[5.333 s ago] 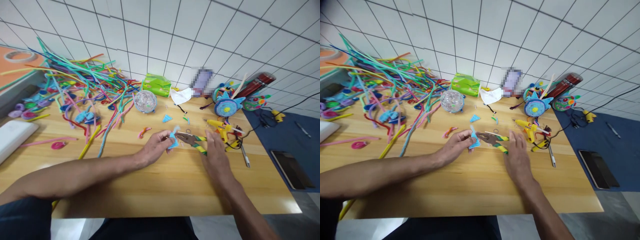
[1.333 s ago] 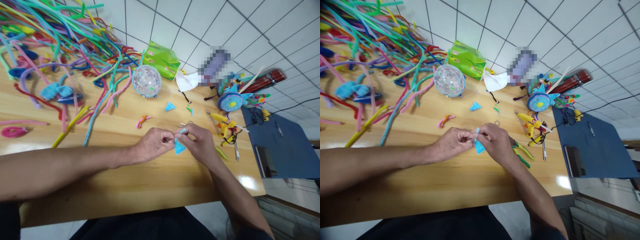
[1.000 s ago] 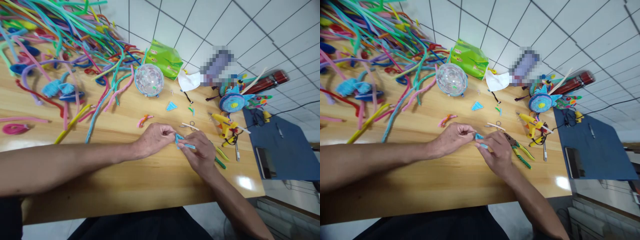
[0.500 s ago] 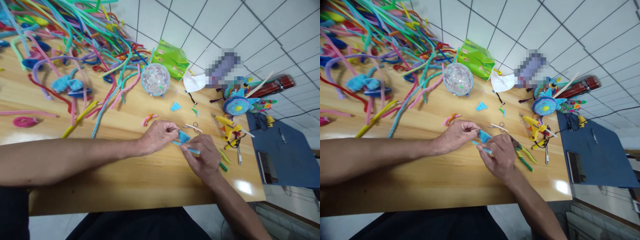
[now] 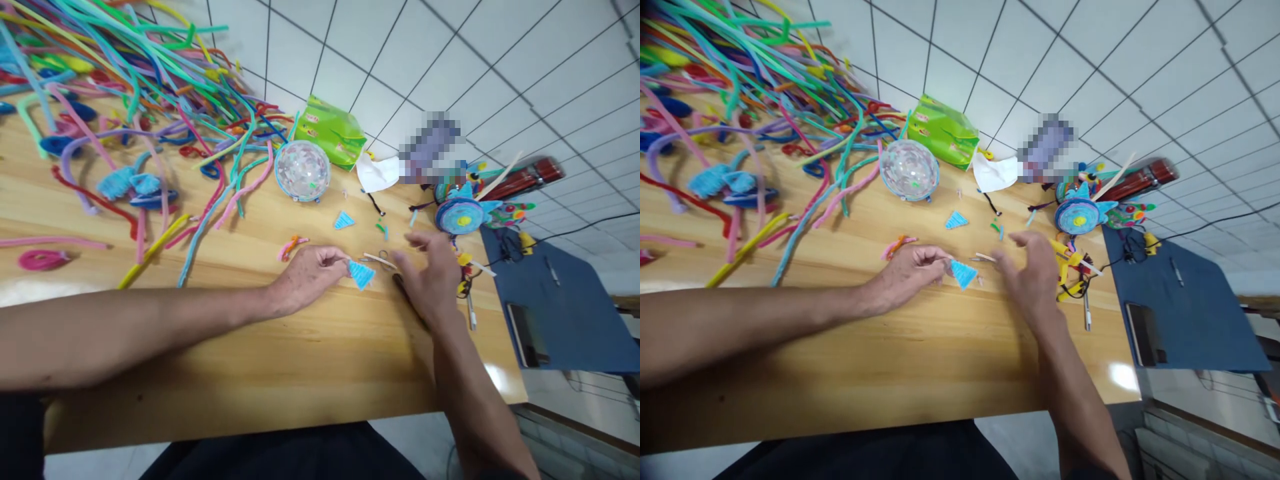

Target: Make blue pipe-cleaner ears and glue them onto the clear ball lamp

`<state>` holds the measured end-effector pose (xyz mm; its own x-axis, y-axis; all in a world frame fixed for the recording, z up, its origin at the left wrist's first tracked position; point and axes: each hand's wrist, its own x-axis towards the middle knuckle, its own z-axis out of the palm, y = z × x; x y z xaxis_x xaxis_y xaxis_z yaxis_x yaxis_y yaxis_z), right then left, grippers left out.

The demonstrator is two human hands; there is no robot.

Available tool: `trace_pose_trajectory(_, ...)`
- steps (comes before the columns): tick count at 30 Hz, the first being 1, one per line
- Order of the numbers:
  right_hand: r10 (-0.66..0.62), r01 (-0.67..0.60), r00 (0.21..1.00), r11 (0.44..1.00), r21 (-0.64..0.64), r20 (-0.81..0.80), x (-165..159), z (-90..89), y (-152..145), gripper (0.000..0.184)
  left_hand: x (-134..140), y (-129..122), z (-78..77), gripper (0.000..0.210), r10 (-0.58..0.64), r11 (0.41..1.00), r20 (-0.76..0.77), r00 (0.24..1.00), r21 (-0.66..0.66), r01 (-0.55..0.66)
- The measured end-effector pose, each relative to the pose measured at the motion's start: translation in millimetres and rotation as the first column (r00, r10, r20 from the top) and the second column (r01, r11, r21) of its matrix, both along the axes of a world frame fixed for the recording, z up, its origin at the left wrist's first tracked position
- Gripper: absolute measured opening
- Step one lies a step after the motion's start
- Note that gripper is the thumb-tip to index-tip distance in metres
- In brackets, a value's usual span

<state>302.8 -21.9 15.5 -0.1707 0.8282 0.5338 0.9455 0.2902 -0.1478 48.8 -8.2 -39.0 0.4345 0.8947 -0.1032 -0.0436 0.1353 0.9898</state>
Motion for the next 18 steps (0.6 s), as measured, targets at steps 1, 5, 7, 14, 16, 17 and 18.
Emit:
trace_pose_trajectory(1, 0.137, -0.136, 0.991, 0.991, -0.012, 0.015, -12, -5.2, -14, 0.035, 0, 1, 0.6, 0.025, 0.004, 1.0, 0.019, 1.0, -0.026, -0.003)
trace_pose_trajectory(5, 0.34, -0.339, 0.935, 0.941, -0.027, 0.105, -48, -23.8, -41, 0.038, -1, 2, 4.1, 0.019, -0.022, 0.996, 0.068, 0.997, -0.079, 0.027)
trace_pose_trajectory(7, 0.333, -0.338, 0.935, 0.941, 0.017, 0.122, -51, -30.2, -39, 0.025, -2, 2, 4.2, 0.019, -0.044, 0.995, 0.078, 0.996, -0.08, 0.05)
trace_pose_trajectory(14, 0.325, -0.326, 0.944, 0.945, -0.026, -0.052, -48, -31.5, -37, 0.008, -2, -4, -2.5, 0.022, -0.049, 0.984, 0.059, 0.997, 0.174, 0.038)
trace_pose_trajectory(16, 0.317, -0.331, 0.938, 0.939, -0.093, -0.138, -49, -29.3, -40, 0.006, -4, -3, -1.2, 0.02, -0.065, 0.973, 0.019, 0.998, 0.223, 0.059)
trace_pose_trajectory(17, 0.302, -0.328, 0.934, 0.937, -0.118, -0.193, -50, -28.3, -41, 0.007, -5, -2, -0.1, 0.021, -0.074, 0.968, -0.001, 0.997, 0.24, 0.072)
trace_pose_trajectory(18, 0.275, -0.317, 0.927, 0.938, -0.139, -0.256, -50, -27.6, -43, 0.01, -5, -1, 1.0, 0.021, -0.078, 0.964, -0.021, 0.997, 0.253, 0.081)
